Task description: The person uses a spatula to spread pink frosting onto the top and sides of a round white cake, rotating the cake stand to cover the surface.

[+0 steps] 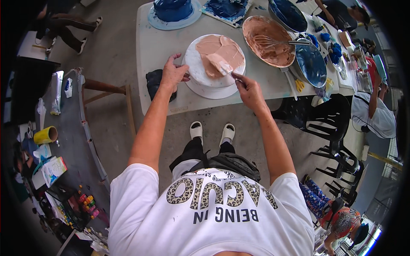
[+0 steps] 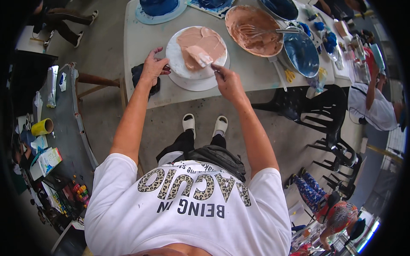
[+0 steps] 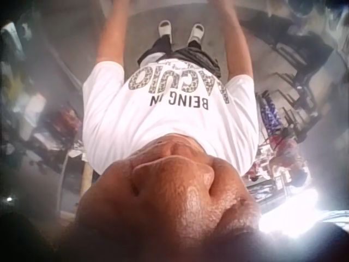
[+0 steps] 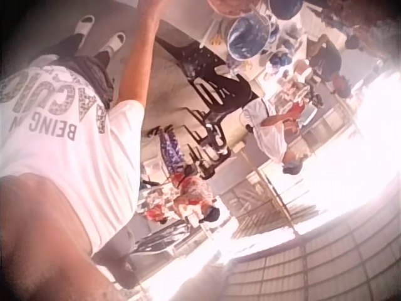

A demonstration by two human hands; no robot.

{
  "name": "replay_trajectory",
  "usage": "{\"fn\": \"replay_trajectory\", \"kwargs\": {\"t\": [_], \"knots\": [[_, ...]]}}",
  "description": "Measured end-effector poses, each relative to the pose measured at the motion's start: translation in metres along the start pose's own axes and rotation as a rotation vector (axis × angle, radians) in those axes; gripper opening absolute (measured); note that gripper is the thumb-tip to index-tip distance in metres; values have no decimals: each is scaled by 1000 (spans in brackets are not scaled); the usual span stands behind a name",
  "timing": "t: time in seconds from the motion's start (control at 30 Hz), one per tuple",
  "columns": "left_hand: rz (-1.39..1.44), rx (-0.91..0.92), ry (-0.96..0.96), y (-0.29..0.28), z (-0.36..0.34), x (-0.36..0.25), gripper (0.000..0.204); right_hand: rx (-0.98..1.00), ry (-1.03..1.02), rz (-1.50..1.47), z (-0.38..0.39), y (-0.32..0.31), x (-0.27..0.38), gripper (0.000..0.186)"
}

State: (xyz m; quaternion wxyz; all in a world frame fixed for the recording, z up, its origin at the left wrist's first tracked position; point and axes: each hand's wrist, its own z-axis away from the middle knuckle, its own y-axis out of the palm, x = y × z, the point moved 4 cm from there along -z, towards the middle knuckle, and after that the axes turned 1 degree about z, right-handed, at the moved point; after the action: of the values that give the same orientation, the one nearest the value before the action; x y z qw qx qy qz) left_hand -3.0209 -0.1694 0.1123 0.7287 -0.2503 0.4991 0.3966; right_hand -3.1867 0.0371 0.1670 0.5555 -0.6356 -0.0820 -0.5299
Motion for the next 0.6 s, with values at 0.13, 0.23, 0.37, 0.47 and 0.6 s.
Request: {"fn": "replay_trajectory", "kwargs": {"t": [0.13,0.23,0.37,0.47,0.6], "knots": [[5,52,-39,4,1,-3,62,89,-44,-147,11,-2,-7,28],[13,108,-49,4,-1,-2,61,14,24,-283,-2,-25,-4,27],[11,117,-70,10,-1,-3,60,-95,1,-198,-36,-31,-16,28],[30,109,-75,14,1,1,59,-163,-39,-152,-52,-26,-21,28],[44,81,-78,11,0,3,58,-103,-5,-180,-50,-9,-7,28]]}}
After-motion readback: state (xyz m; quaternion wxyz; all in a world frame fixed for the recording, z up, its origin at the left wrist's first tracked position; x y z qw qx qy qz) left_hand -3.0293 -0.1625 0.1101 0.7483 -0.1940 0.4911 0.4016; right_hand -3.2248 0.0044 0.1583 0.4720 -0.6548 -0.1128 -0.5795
